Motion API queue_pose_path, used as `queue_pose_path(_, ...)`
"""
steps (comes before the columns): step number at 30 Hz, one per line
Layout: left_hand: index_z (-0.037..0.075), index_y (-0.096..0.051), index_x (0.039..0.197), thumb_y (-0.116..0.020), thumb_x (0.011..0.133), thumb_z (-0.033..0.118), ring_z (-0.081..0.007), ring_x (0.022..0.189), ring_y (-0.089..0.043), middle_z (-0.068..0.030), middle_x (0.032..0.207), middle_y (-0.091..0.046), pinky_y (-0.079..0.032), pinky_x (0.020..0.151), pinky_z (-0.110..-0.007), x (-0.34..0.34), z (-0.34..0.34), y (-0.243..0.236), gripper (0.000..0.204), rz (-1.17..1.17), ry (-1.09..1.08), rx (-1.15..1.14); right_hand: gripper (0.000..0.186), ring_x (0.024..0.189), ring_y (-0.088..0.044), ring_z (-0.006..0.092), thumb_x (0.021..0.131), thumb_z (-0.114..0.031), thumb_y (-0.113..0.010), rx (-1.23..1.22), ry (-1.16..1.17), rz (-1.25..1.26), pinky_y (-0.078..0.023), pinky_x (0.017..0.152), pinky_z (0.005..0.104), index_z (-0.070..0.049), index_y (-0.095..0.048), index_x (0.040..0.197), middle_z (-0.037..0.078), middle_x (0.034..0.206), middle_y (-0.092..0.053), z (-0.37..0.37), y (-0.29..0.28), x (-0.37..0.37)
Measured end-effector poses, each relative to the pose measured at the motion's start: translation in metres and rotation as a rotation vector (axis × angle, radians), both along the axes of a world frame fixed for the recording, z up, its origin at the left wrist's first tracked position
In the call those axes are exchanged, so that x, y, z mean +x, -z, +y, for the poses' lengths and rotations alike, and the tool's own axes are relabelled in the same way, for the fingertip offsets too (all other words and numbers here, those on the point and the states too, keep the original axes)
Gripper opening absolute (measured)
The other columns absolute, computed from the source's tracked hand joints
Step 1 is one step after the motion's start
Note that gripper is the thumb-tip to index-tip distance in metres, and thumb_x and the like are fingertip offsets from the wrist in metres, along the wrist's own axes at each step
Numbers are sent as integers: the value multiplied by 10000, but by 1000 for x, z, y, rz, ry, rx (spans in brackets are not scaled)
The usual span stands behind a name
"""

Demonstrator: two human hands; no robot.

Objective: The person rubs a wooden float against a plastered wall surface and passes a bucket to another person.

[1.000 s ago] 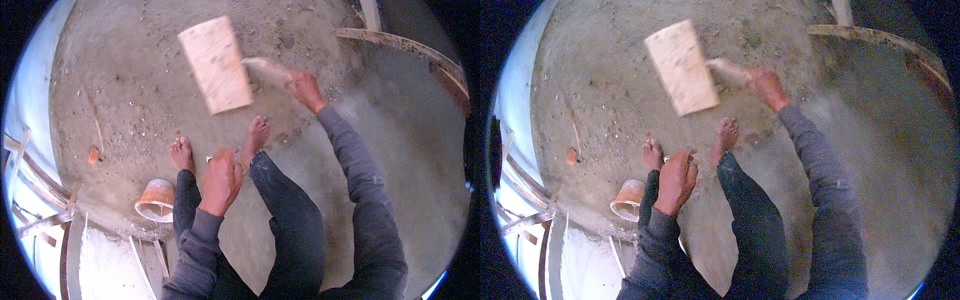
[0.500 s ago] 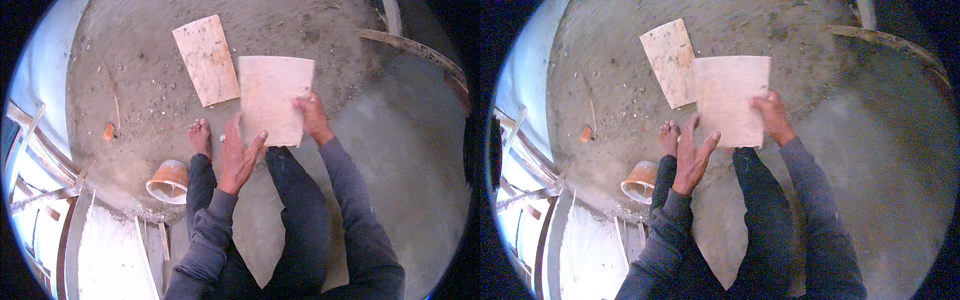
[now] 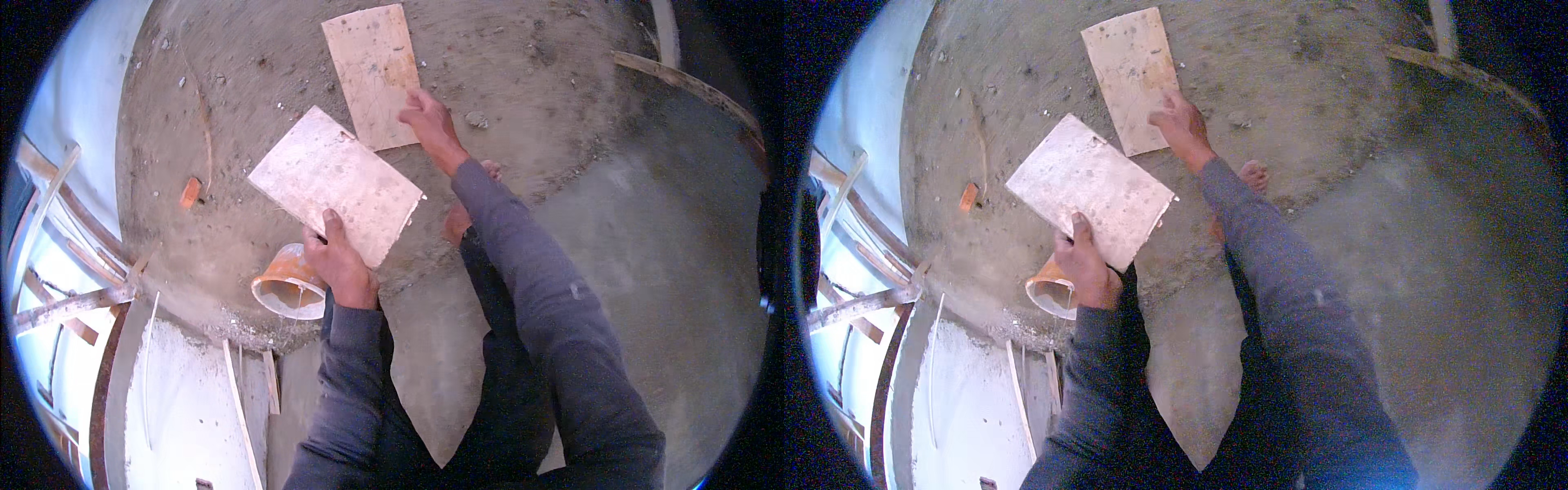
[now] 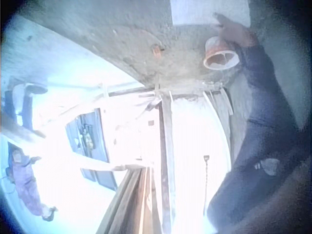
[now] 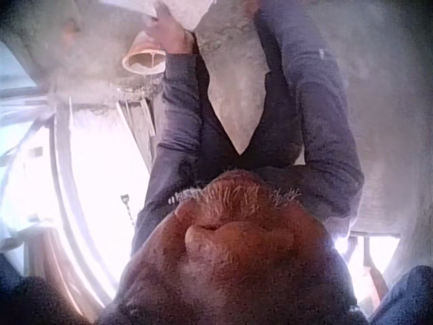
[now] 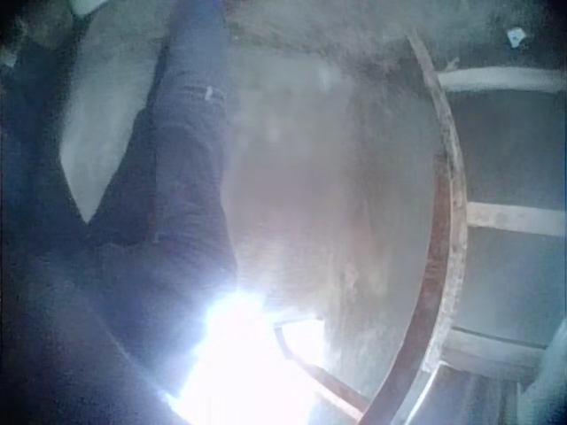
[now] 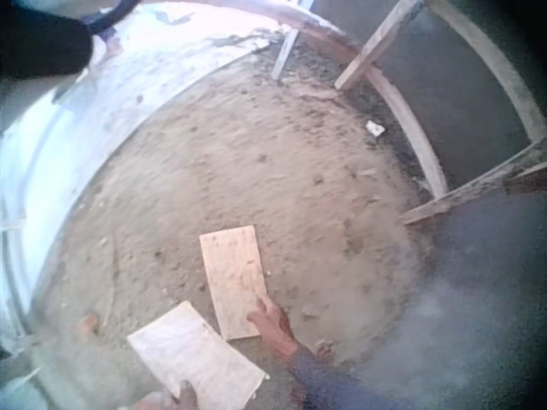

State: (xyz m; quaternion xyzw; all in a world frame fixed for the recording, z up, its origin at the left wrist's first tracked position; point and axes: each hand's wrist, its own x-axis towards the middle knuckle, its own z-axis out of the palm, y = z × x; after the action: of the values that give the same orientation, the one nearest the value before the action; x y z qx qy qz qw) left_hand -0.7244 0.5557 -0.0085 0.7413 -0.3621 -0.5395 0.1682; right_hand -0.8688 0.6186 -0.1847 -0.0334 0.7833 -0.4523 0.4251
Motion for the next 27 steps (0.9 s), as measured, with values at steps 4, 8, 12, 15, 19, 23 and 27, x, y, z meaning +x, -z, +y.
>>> queue_pose_path(4, -52, -473, 1065, -511, 917, 146, -170, 861, -581, -129, 979, -579, -479, 761, -294, 12, -11, -4, 250, 15, -27, -34, 461, 864, -584, 174, 742, -136, -624, -25, 98, -129, -477, 731, 286, 15, -535, 1169, 98, 981, -607, -36, 30, 12)
queue_pose_path(8, -60, -460, 1088, -501, 921, 147, -182, 886, -580, -146, 1015, -569, -480, 767, -293, 16, -15, -4, 269, -36, -28, -41, 197, 657, -563, 128, 767, -119, -601, -160, -18, -367, -479, 626, 262, -7, -608, 930, 44, 757, -587, -36, 18, 19)
queue_pose_path(12, -72, -452, 1108, -497, 922, 146, -202, 896, -587, -166, 1049, -560, -490, 775, -311, 21, -24, -6, 290, -25, -60, -81, 94, 550, -519, 80, 808, -125, -571, -256, 134, -538, -452, 517, 224, -51, -577, 751, 4, 650, -541, 0, -33, 13)
queue_pose_path(15, -76, -446, 1131, -496, 922, 144, -213, 913, -593, -177, 1071, -556, -496, 783, -323, 21, -30, -15, 307, 27, -102, -117, 132, 530, -501, 83, 834, -155, -555, -178, 150, -274, -440, 482, 230, -57, -563, 745, -3, 631, -506, 38, -89, -25)
queue_pose_path(19, -77, -439, 1153, -501, 921, 144, -224, 934, -595, -176, 1078, -559, -499, 799, -327, 18, -26, -18, 326, 116, -84, -76, 156, 529, -458, 107, 863, -172, -547, -322, 412, -141, -425, 504, 271, -66, -514, 755, 6, 638, -476, 106, -152, -80)
queue_pose_path(23, -72, -435, 1166, -514, 919, 152, -229, 942, -594, -165, 1084, -562, -496, 815, -331, 24, -25, -15, 342, 191, -55, -21, 104, 559, -472, 149, 883, -149, -515, -473, 501, -81, -439, 535, 318, -63, -525, 825, 47, 674, -498, 162, -190, -99)
queue_pose_path(27, -74, -439, 1166, -532, 920, 174, -231, 967, -590, -166, 1111, -560, -489, 832, -333, 31, -27, -17, 362, 357, -66, 9, 165, 578, -483, 157, 896, -202, -524, -378, 406, 16, -446, 564, 326, -55, -525, 820, 56, 683, -515, 173, -226, -91)
